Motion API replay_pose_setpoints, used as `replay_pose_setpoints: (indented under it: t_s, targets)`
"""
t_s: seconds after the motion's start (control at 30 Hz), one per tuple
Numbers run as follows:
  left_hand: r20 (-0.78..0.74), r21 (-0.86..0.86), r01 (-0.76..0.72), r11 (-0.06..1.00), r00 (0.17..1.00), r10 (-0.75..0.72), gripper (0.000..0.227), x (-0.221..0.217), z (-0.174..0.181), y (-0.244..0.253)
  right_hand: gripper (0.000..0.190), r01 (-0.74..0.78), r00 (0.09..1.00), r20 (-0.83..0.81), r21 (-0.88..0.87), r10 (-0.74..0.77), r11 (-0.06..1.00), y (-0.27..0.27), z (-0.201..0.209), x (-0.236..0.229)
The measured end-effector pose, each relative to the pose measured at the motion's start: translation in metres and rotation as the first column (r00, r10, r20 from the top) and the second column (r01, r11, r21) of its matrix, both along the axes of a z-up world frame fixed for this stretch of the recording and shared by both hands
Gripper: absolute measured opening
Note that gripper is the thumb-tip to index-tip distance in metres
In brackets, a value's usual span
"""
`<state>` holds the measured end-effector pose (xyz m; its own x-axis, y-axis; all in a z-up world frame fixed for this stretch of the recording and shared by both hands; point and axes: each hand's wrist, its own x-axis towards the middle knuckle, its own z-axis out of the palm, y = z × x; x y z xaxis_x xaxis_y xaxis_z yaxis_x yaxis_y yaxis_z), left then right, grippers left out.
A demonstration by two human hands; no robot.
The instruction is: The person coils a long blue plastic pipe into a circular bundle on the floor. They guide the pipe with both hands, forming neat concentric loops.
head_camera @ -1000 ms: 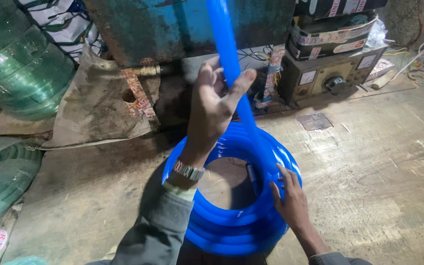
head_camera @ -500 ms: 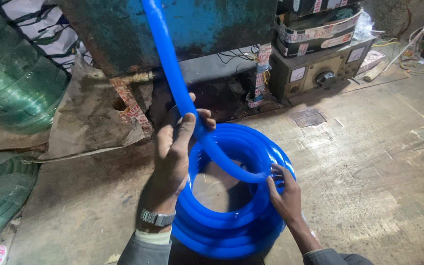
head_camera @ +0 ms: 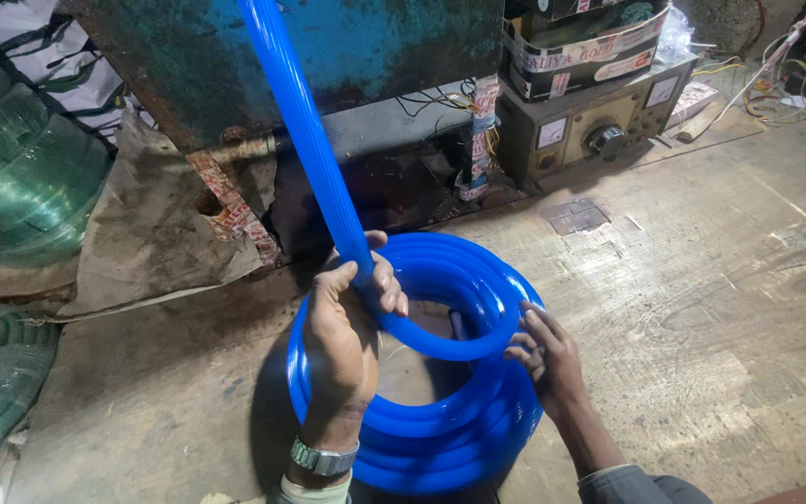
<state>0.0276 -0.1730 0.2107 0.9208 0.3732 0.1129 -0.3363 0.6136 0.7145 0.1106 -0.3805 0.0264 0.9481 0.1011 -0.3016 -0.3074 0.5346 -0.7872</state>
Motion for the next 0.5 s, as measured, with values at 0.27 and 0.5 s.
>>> replay_pose_setpoints:
  t_s: [0.27,0.5]
  targets:
    - [0.050,0.151,-0.083,0.985,0.996,0.076,0.034,-0.003,-0.026,-0.015,0.057,0.025,0.999,-0.024,0.003,-0.025,1.000,-0.006,-0.010,0.010]
    - [-0.095,0.260,-0.121,0.958,0.984,0.150,0.029,-0.027,-0.013,-0.037,0.045,-0.073,0.989,-0.131,-0.072,0.063,0.995,-0.002,0.015,0.010]
